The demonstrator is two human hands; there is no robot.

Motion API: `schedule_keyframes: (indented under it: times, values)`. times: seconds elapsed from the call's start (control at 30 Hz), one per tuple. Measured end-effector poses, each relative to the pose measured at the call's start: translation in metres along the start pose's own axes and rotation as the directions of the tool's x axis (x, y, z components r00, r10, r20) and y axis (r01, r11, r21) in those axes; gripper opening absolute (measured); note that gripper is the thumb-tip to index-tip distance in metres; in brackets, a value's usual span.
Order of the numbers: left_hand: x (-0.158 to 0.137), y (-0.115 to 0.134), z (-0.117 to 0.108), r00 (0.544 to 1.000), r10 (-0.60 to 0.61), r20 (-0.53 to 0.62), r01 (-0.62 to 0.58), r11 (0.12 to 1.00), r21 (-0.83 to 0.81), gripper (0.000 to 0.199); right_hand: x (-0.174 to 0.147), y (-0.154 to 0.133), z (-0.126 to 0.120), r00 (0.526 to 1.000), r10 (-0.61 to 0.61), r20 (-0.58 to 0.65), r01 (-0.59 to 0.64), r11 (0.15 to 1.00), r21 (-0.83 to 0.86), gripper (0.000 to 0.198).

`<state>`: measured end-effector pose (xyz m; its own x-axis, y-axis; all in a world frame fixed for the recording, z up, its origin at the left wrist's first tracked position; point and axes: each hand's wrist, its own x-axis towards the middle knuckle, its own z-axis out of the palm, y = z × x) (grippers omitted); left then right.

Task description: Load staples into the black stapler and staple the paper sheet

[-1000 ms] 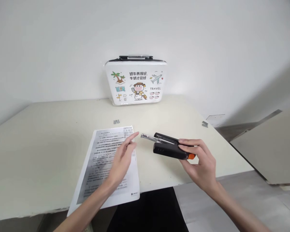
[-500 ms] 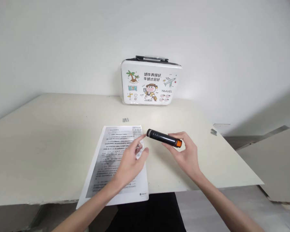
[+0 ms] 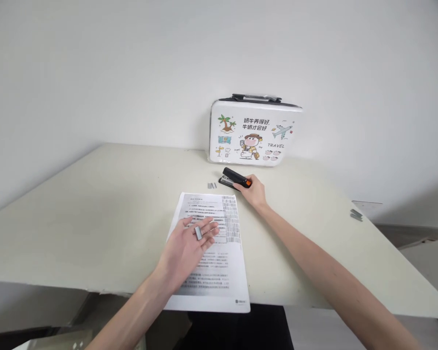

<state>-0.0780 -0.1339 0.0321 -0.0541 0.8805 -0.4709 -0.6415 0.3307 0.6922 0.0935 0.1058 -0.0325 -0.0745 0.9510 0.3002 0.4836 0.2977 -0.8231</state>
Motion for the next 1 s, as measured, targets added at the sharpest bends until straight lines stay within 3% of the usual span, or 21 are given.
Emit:
schedule_keyframes:
  times: [0.1,0.17,0.23,0.3,0.37,0.4,0.47,0.67,0.77,0.83,0.87,0.93,1.0]
  values:
    - [-0.001,0.001,0.002,0.999,0.021,0.040,-0.022,0.999,0.034,0.050,-0.005,-0.008,-0.005,0.999,-0.046,-0.011,0.046,0.999,0.005,0.042]
    - [0.001,0.000,0.006,0.995,0.039,0.089,-0.044,0.998,0.053,0.052,-0.024,-0.022,-0.017,0.980,-0.191,-0.063,0.192,0.981,0.012,0.046]
    - [0.004,-0.003,0.013,0.988,0.050,0.145,-0.062,0.995,0.074,0.054,-0.054,-0.040,-0.036,0.914,-0.403,-0.049,0.405,0.913,0.045,0.039]
    - [0.008,-0.006,0.024,0.979,0.041,0.200,-0.062,0.993,0.096,0.052,-0.086,-0.057,-0.055,0.800,-0.576,0.167,0.568,0.817,0.099,0.034]
    - [0.011,-0.010,0.040,0.969,0.006,0.248,-0.038,0.992,0.124,0.051,-0.114,-0.067,-0.073,0.690,-0.657,0.304,0.670,0.738,0.076,0.043]
    - [0.013,-0.012,0.050,0.964,-0.018,0.267,-0.021,0.990,0.142,0.051,-0.124,-0.069,-0.080,0.665,-0.665,0.340,0.693,0.719,0.050,0.044]
    - [0.015,-0.017,0.069,0.953,-0.071,0.296,0.016,0.983,0.184,0.052,-0.135,-0.067,-0.094,0.657,-0.661,0.361,0.709,0.705,-0.001,0.038]
    - [0.024,-0.040,0.110,0.903,-0.156,0.400,0.059,0.968,0.245,0.054,-0.137,-0.040,-0.143,0.707,-0.662,0.250,0.701,0.702,-0.126,0.024]
    - [0.025,-0.042,0.111,0.906,-0.143,0.398,-0.015,0.930,0.368,0.055,-0.129,-0.006,-0.179,0.776,-0.598,0.202,0.631,0.732,-0.257,0.025]
    - [0.025,-0.036,0.103,0.927,-0.046,0.371,-0.175,0.824,0.539,0.053,-0.121,0.029,-0.206,0.849,-0.514,0.124,0.519,0.763,-0.385,0.025]
    - [0.025,-0.031,0.096,0.930,0.027,0.367,-0.275,0.714,0.644,0.050,-0.116,0.049,-0.220,0.879,-0.472,0.071,0.451,0.772,-0.448,0.024]
    - [0.027,-0.020,0.076,0.898,0.159,0.410,-0.439,0.362,0.822,0.043,-0.108,0.089,-0.247,0.932,-0.362,-0.020,0.293,0.786,-0.544,0.027]
    - [0.033,-0.009,0.050,0.821,0.255,0.511,-0.529,0.004,0.849,0.040,-0.102,0.124,-0.269,0.959,-0.255,-0.124,0.129,0.781,-0.611,0.031]
